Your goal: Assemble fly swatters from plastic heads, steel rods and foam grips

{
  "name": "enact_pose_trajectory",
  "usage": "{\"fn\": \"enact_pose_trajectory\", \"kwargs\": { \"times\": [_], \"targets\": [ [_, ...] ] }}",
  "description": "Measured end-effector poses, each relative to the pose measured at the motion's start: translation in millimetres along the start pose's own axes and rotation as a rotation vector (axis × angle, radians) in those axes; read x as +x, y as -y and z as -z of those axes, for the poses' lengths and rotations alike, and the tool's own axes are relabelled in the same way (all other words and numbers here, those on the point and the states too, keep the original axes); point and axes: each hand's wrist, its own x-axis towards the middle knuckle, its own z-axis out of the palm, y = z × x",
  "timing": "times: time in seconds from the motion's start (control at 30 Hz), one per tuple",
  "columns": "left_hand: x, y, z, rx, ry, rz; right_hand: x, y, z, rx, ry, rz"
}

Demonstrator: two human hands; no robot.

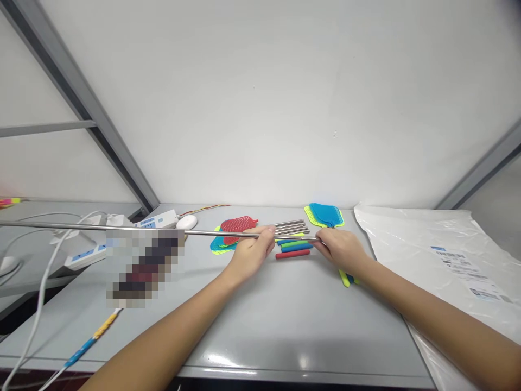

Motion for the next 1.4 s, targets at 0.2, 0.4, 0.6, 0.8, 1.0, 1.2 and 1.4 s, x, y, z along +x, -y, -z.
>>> {"fn": "enact_pose_trajectory", "kwargs": {
  "times": [0.2,0.4,0.6,0.8,1.0,1.2,1.4],
  "targets": [
    [2,-3,4,-0.009,-0.045,0.028,4,-6,-3,-0.041,0.073,-0.015],
    [8,0,11,-0.147,-0.135,0.019,4,-17,4,-0.068,0.064,-0.021],
    [15,-3,27,-0.255,-0.349,-0.113,-1,-34,7,-0.088,0.055,-0.075],
    [20,-7,33,-0.388,-0.527,-0.221,-4,-40,5,-0.046,0.049,-0.191],
    [19,3,31,-0.290,-0.351,-0.086,-2,-35,5,-0.085,0.113,-0.187],
    [11,1,22,-0.017,-0.123,-0.089,0,-22,11,-0.099,0.168,-0.135],
    [7,0,14,0.017,-0.095,-0.105,-2,-16,11,-0.130,0.213,-0.128]
  ]
}}
